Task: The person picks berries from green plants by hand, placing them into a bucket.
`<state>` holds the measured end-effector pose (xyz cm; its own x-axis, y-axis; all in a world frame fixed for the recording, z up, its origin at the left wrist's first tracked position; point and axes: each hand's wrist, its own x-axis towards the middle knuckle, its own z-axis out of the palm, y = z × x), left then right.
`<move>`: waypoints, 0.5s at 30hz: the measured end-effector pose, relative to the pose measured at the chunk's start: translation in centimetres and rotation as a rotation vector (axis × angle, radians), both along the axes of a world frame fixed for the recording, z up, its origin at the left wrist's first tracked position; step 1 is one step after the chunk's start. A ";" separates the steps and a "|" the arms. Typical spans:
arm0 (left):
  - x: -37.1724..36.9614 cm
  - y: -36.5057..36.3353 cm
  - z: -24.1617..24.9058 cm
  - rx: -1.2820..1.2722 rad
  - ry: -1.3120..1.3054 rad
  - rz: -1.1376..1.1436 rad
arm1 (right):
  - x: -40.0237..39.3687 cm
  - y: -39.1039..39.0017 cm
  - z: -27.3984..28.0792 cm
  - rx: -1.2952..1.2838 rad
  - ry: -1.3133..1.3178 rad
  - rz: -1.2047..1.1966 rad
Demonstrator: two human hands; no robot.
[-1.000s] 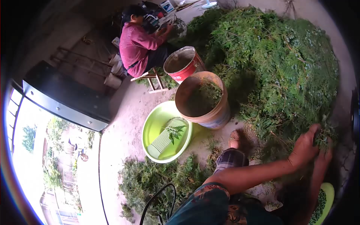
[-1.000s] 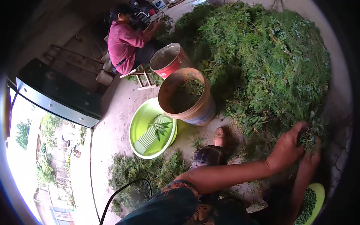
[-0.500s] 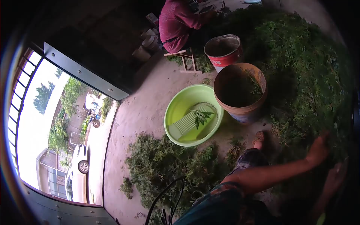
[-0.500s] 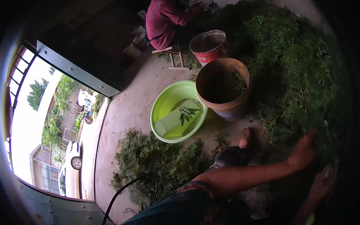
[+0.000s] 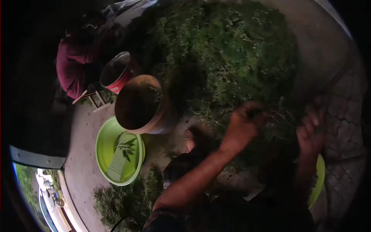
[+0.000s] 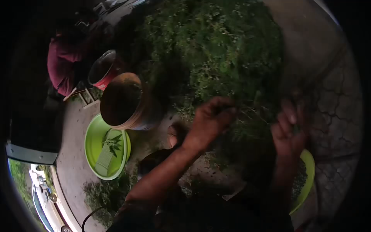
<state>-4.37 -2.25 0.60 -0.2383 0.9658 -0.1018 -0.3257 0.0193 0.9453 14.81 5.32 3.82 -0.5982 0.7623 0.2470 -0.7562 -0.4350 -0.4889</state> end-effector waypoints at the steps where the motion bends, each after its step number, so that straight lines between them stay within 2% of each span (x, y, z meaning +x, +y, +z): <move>1: -0.1 -0.1 0.5 -0.066 -0.072 -0.022 | -0.9 -0.1 -0.1 -0.065 0.008 0.033; 3: 0.4 -0.2 1.2 -0.072 -0.153 -0.003 | -0.7 0.6 -1.9 -0.157 0.112 0.189; 5: 0.9 0.1 1.3 -0.070 -0.134 -0.023 | -0.6 0.1 -1.2 -0.393 -0.037 0.152; 7: 1.0 0.2 1.4 -0.073 -0.105 0.003 | -0.5 -0.4 -0.9 -0.449 -0.092 0.097; 9: 1.5 0.5 1.4 -0.077 -0.119 0.022 | 0.4 -0.6 -0.7 -0.305 -0.300 0.063; 11: 2.0 0.5 1.3 -0.073 -0.095 0.000 | 0.1 -1.3 0.0 -0.177 -0.585 -0.198; 12: 2.2 0.4 1.3 -0.067 -0.068 -0.011 | 0.4 -1.4 -0.1 -0.180 -0.584 -0.208; 14: 2.7 0.4 1.4 -0.060 -0.042 -0.036 | 0.9 -1.4 -0.5 0.009 -0.699 -0.416; 15: 3.0 0.4 1.5 -0.053 0.031 -0.035 | 1.1 -1.3 -0.6 0.007 -0.699 -0.430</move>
